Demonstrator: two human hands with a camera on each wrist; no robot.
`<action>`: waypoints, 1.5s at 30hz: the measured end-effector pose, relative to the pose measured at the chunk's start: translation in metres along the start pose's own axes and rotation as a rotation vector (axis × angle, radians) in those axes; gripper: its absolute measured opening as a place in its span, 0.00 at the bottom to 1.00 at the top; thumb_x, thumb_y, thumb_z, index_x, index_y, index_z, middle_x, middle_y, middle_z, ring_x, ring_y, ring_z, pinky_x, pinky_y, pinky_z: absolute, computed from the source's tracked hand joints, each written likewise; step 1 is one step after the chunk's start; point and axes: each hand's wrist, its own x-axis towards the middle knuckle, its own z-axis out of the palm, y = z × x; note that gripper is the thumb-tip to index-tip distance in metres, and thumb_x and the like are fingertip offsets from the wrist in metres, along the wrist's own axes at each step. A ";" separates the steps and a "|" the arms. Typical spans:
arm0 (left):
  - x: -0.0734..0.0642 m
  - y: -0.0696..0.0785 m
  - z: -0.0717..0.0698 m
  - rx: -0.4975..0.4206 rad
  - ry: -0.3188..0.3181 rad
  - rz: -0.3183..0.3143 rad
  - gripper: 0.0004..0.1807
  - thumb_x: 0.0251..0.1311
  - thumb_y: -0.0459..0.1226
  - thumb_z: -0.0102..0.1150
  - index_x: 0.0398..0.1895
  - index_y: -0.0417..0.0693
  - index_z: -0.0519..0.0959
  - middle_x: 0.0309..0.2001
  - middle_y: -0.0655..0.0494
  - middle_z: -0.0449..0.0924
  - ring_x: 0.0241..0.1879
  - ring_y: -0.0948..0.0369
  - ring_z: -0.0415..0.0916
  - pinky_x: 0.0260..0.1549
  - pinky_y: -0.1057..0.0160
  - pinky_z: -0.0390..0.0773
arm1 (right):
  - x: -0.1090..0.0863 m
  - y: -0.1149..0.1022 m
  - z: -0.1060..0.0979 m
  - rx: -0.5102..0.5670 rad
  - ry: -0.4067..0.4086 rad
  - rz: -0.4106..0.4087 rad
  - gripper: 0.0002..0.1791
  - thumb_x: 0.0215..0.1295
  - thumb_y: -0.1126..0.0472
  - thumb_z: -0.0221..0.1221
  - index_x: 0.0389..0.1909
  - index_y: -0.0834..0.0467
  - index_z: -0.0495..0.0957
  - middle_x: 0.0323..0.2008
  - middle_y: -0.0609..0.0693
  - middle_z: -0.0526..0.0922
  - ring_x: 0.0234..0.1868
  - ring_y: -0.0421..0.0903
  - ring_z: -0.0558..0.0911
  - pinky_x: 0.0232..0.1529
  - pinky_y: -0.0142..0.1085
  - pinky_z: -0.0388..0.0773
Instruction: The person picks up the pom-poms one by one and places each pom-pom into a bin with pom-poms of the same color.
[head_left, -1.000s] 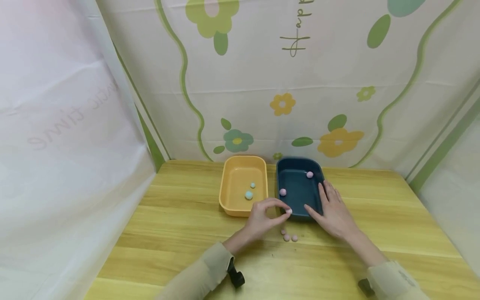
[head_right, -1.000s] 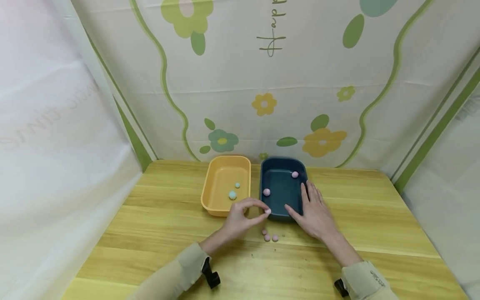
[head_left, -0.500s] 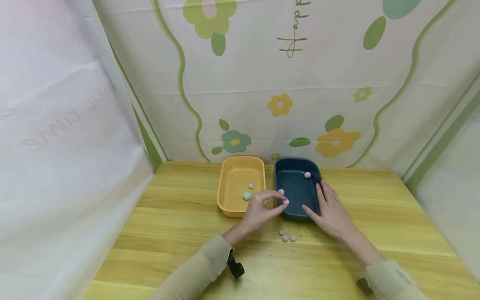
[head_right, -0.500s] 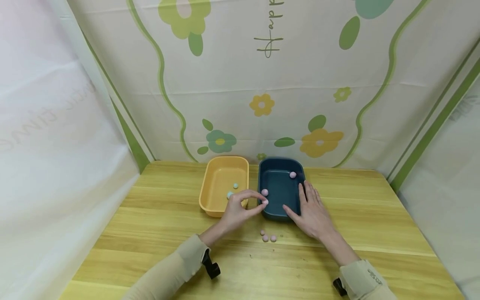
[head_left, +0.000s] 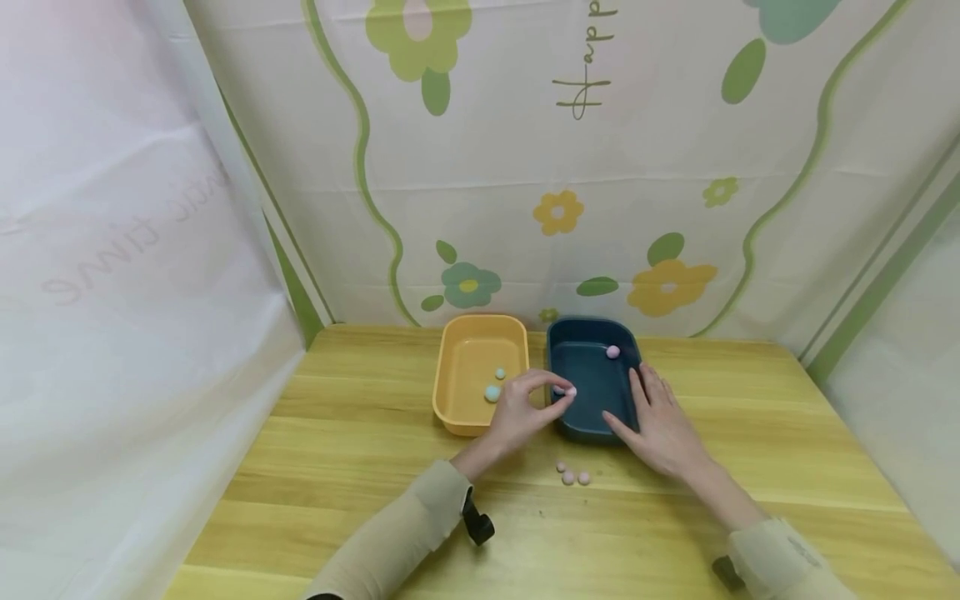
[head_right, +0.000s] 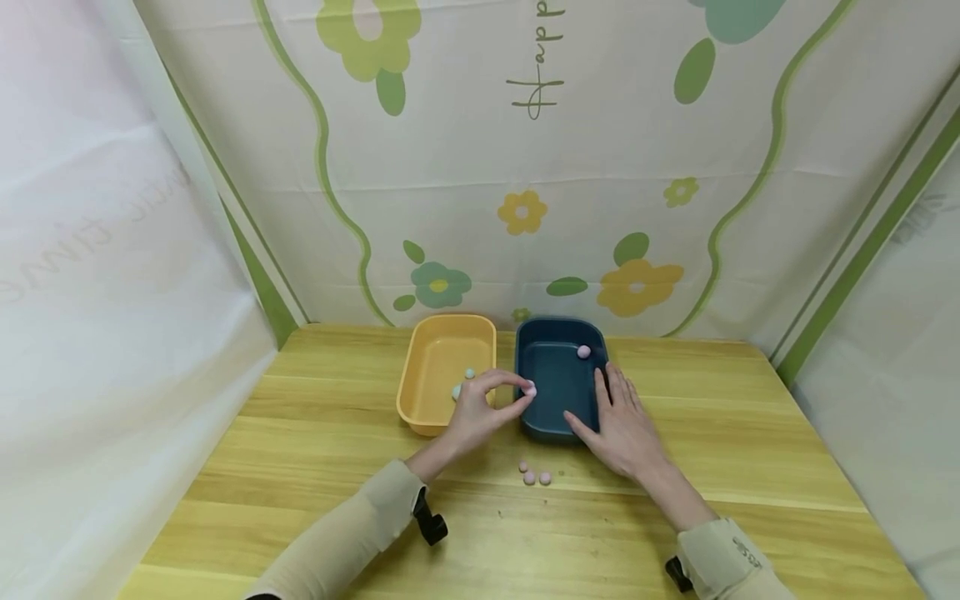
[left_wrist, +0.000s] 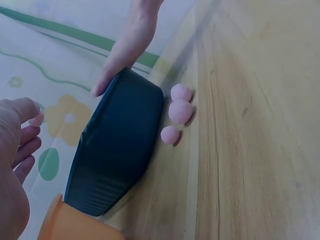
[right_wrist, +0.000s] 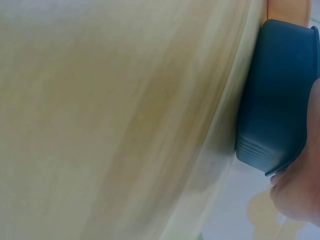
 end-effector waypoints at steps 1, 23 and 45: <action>0.001 0.000 0.001 0.009 0.003 0.008 0.05 0.70 0.35 0.75 0.45 0.44 0.91 0.45 0.50 0.94 0.49 0.53 0.91 0.57 0.61 0.89 | 0.000 0.000 0.000 0.001 0.001 0.000 0.57 0.81 0.31 0.55 0.87 0.71 0.47 0.88 0.74 0.45 0.88 0.74 0.49 0.86 0.69 0.52; 0.014 -0.011 0.021 0.080 0.089 0.106 0.05 0.69 0.34 0.75 0.45 0.46 0.91 0.44 0.53 0.94 0.49 0.57 0.90 0.57 0.66 0.88 | 0.001 0.000 0.002 0.008 0.007 -0.007 0.57 0.81 0.31 0.55 0.88 0.69 0.46 0.88 0.73 0.45 0.88 0.74 0.49 0.86 0.69 0.52; 0.026 -0.013 0.040 0.058 0.074 0.005 0.06 0.69 0.35 0.75 0.46 0.45 0.91 0.45 0.52 0.94 0.50 0.54 0.90 0.57 0.62 0.89 | 0.001 0.001 0.004 0.006 0.010 -0.001 0.56 0.81 0.31 0.54 0.88 0.68 0.45 0.88 0.73 0.44 0.88 0.74 0.50 0.86 0.70 0.53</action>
